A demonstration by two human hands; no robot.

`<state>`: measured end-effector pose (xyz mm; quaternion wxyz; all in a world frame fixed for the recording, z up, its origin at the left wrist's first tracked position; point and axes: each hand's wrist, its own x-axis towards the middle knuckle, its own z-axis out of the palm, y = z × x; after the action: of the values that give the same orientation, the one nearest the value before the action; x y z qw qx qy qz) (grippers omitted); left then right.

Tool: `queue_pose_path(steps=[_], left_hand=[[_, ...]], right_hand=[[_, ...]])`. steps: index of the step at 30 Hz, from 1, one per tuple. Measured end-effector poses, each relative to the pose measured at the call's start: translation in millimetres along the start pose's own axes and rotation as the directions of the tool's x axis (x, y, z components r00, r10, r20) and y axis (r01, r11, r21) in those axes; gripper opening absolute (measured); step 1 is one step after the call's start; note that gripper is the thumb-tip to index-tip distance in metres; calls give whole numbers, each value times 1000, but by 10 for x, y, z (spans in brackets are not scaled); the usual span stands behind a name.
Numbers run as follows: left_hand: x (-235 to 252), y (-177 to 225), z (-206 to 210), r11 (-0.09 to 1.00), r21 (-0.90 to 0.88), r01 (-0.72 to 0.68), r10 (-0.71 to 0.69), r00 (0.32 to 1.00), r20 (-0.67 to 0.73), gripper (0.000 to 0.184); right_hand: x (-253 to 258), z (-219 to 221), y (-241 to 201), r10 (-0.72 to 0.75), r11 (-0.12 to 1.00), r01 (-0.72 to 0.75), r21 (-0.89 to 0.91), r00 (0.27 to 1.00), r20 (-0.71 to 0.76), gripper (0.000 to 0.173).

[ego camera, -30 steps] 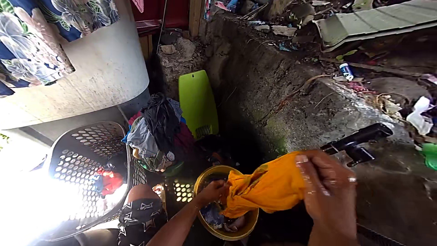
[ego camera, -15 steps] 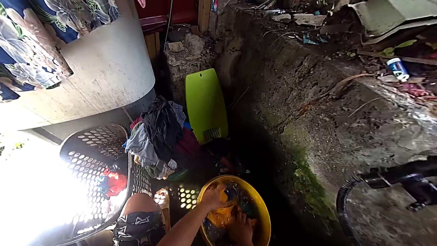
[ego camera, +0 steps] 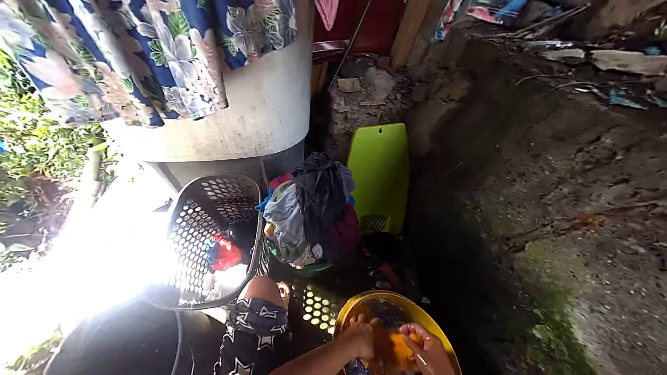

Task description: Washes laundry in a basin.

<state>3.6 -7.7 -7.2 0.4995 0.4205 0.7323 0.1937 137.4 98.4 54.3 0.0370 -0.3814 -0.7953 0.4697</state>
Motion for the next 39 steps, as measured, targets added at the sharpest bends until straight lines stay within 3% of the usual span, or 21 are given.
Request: queue_pose_path(steps=[2, 4, 6, 8, 10, 12, 14, 16, 18, 20, 22, 23, 25, 27, 28, 29, 31, 33, 34, 36, 39], left_hand=[[-101, -26, 89, 983, -179, -28, 8, 994, -110, 109], [-130, 4, 143, 966, -246, -85, -1, 944, -330, 86], [-258, 295, -29, 945, -299, -132, -13, 899, -438, 63], [-498, 705, -227, 895, -393, -210, -4, 878, -479, 54], [-676, 1031, -272, 807, -442, -392, 111, 835, -539, 55], [-775, 1252, -240, 733, -418, -537, 270, 794, -545, 54], [-779, 1285, -171, 654, -401, -642, 428, 750, -504, 55], [-743, 1119, -136, 605, -481, -634, 489, 773, -404, 62], [-751, 827, -141, 643, -531, -552, 453, 833, -318, 75], [-739, 515, -173, 655, -649, -388, 369, 913, -173, 94], [-709, 325, -136, 516, -844, -148, 312, 950, 24, 71], [-681, 323, -108, 413, -910, -46, 294, 952, 86, 54], [-602, 470, -115, 171, -982, 84, 222, 967, 122, 67], [-503, 660, -149, -2, -999, 52, 187, 981, 51, 50], [-456, 739, -166, -34, -999, -16, 175, 984, -22, 40], [-418, 818, -191, -22, -994, -107, 139, 984, -109, 29], [-390, 985, -244, 135, -931, -340, 58, 940, -335, 10], [-435, 1146, -289, 463, -757, -461, 84, 873, -480, 9], [-455, 1190, -309, 631, -609, -481, 150, 846, -512, 15], [-586, 1259, -391, 852, -250, -460, 328, 842, -429, 30], [-766, 1216, -499, 843, 169, -510, 537, 811, -233, 33]], right_hand=[[-273, -241, -618, -197, 970, 211, 121, 974, -112, 18], [-466, -455, -923, -310, 885, 394, 248, 895, -320, 18], [-517, -588, -900, -253, 824, 474, 310, 798, -547, 21], [-486, -594, -636, -116, 869, 387, 308, 764, -634, 24], [-451, -378, -370, 118, 876, 153, 457, 852, -510, 49], [-468, -21, -200, 263, 670, 48, 741, 918, -298, 40], [-502, 211, -12, 126, 316, 156, 936, 971, -204, 35], [-450, 186, -75, 73, 143, 229, 963, 968, -241, 49], [-349, 19, -195, 182, 201, 294, 935, 926, -330, 51], [-309, -109, -273, 263, 471, 285, 835, 858, -441, 37], [-315, -92, -357, 230, 718, 263, 644, 783, -578, 35], [-336, -24, -413, 137, 803, 288, 522, 763, -632, 34], [-435, 151, -518, -120, 899, 363, 244, 742, -660, 35], [-491, 329, -530, -373, 885, 461, -68, 613, -696, 34], [-502, 385, -513, -412, 875, 460, -149, 549, -727, 34], [-519, 412, -504, -360, 897, 422, -132, 525, -771, 35], [-536, 378, -557, 0, 928, 299, 220, 593, -805, 36], [-464, 259, -600, 368, 737, 197, 647, 686, -628, 42], [-441, 208, -584, 451, 591, 150, 793, 753, -479, 46], [-436, 153, -532, 423, 312, 54, 949, 886, -189, 47], [-440, 165, -518, 330, 98, -145, 984, 938, 106, 53]])
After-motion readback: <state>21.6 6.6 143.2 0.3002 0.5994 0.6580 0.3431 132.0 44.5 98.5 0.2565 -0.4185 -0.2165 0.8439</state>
